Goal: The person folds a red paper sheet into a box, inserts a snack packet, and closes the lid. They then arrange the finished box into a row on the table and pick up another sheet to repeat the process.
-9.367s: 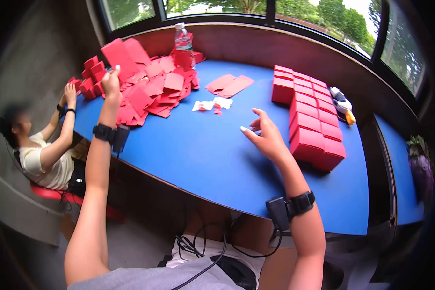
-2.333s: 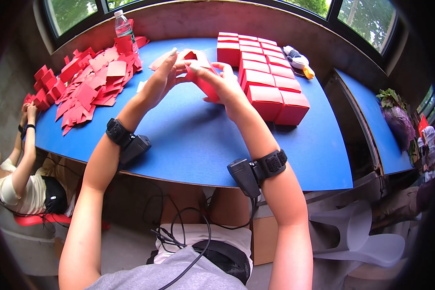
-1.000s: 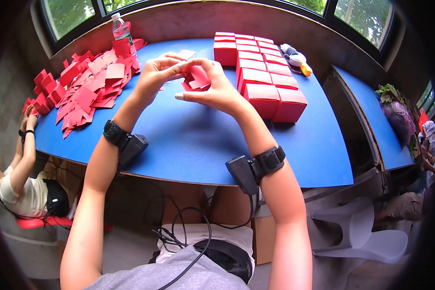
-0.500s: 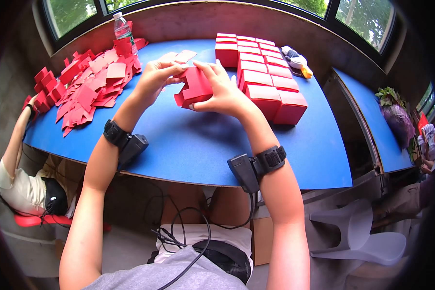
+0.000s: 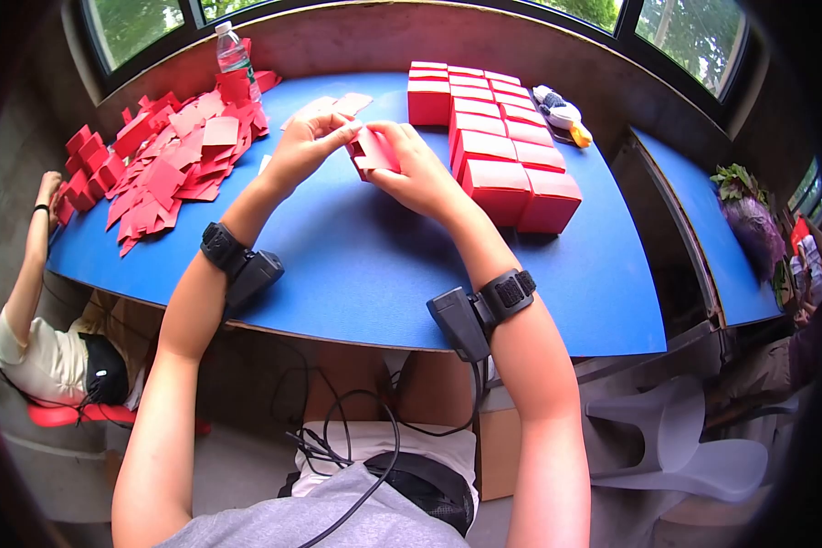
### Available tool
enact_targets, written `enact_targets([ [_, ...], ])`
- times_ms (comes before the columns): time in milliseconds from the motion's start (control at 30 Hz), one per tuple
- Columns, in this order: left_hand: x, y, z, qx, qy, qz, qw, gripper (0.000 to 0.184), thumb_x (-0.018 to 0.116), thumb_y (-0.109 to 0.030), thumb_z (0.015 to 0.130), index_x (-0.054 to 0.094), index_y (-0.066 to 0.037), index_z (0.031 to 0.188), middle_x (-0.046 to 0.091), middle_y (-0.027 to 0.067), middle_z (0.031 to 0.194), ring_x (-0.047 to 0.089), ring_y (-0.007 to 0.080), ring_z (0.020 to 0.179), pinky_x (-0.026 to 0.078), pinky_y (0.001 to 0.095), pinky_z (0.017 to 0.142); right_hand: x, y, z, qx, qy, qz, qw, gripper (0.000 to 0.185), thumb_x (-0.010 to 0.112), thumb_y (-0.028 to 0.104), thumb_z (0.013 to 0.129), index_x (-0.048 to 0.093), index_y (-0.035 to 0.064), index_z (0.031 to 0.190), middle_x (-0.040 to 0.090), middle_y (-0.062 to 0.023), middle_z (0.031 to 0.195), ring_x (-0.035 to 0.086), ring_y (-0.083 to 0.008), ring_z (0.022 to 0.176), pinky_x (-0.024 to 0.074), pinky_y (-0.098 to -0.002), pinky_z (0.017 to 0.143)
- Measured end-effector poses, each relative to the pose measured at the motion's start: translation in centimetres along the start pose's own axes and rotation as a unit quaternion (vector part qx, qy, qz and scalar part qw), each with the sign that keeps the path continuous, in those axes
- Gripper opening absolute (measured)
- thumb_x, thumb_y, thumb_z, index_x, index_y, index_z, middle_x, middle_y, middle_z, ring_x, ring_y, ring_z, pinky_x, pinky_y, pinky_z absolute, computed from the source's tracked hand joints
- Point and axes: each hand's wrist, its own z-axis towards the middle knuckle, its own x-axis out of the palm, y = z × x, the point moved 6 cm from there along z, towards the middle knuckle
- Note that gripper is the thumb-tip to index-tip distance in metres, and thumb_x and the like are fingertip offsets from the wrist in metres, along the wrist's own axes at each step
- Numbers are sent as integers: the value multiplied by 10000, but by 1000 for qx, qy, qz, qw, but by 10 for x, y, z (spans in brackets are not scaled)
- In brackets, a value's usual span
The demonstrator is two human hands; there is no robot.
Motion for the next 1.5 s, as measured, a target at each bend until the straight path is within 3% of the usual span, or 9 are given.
enact_targets([
  [133, 7, 6, 1, 6, 27, -34, 999, 253, 572, -258, 918, 637, -31, 1011, 639, 24, 938, 575, 87, 906, 480, 272, 798, 1, -7, 3, -11, -26, 28, 999, 459, 562, 184, 825, 458, 43, 1250, 499, -189, 1177, 513, -305, 1105, 390, -356, 967],
  [367, 16, 10, -5, -92, 65, -209, 971, 266, 635, -286, 879, 619, -33, 959, 630, 54, 949, 597, 118, 913, 511, 272, 789, 0, -21, 6, 54, -33, 208, 976, 384, 512, 145, 884, 486, 27, 1249, 504, -170, 1205, 497, -248, 1135, 375, -334, 982],
  [533, 12, 6, -2, 9, 83, -223, 971, 205, 712, -162, 812, 588, -30, 908, 606, 66, 990, 592, 148, 964, 528, 271, 815, -6, -14, 5, 65, -42, 240, 968, 391, 512, 142, 888, 491, 52, 1267, 497, -179, 1196, 492, -248, 1132, 378, -337, 980],
  [700, 6, -10, -2, 65, 47, -208, 975, 149, 690, -98, 820, 570, -24, 869, 583, 63, 1041, 587, 155, 983, 549, 279, 784, -17, 1, 4, -16, -73, 59, 995, 350, 504, 133, 888, 544, 113, 1235, 506, -159, 1131, 505, -274, 1084, 395, -348, 962],
  [867, 4, -16, -4, 58, 20, -202, 977, 125, 641, -106, 860, 574, -13, 909, 584, 81, 1091, 601, 150, 958, 554, 287, 775, -21, 7, 2, -30, -73, 15, 997, 347, 535, 201, 894, 556, 115, 1229, 514, -146, 1139, 530, -302, 1055, 436, -378, 912],
  [967, 2, -17, -4, 24, 33, -207, 978, 139, 607, -132, 889, 577, -12, 952, 578, 93, 1123, 605, 139, 955, 549, 283, 779, -14, 7, 0, -19, -48, -32, 998, 423, 565, 282, 879, 522, 126, 1270, 473, -193, 1224, 513, -352, 1115, 438, -399, 924],
  [1067, 8, -18, -4, 69, 40, -172, 982, 178, 573, -143, 913, 557, -2, 1022, 591, 83, 1100, 587, 124, 966, 531, 271, 806, -7, 4, -2, 23, -6, -120, 993, 683, 653, 383, 797, 376, 149, 1376, 313, -293, 1356, 435, -431, 1210, 415, -423, 976],
  [1300, 24, -20, -12, 72, 153, -121, 978, 291, 407, -315, 995, 518, -73, 1112, 560, -1, 1015, 499, 70, 961, 406, 243, 866, 10, -5, -3, 0, 7, -70, 998, 809, 696, 282, 770, 249, 82, 1414, 358, -266, 1304, 470, -414, 1167, 415, -422, 980],
  [1500, 13, -6, -2, 57, 31, -186, 980, 294, 407, -270, 994, 446, -33, 1164, 585, 71, 1046, 549, 124, 1001, 466, 278, 851, 4, 7, -3, 14, 0, -78, 997, 605, 667, 204, 810, 364, 15, 1299, 469, -221, 1191, 515, -355, 1097, 427, -402, 928],
])
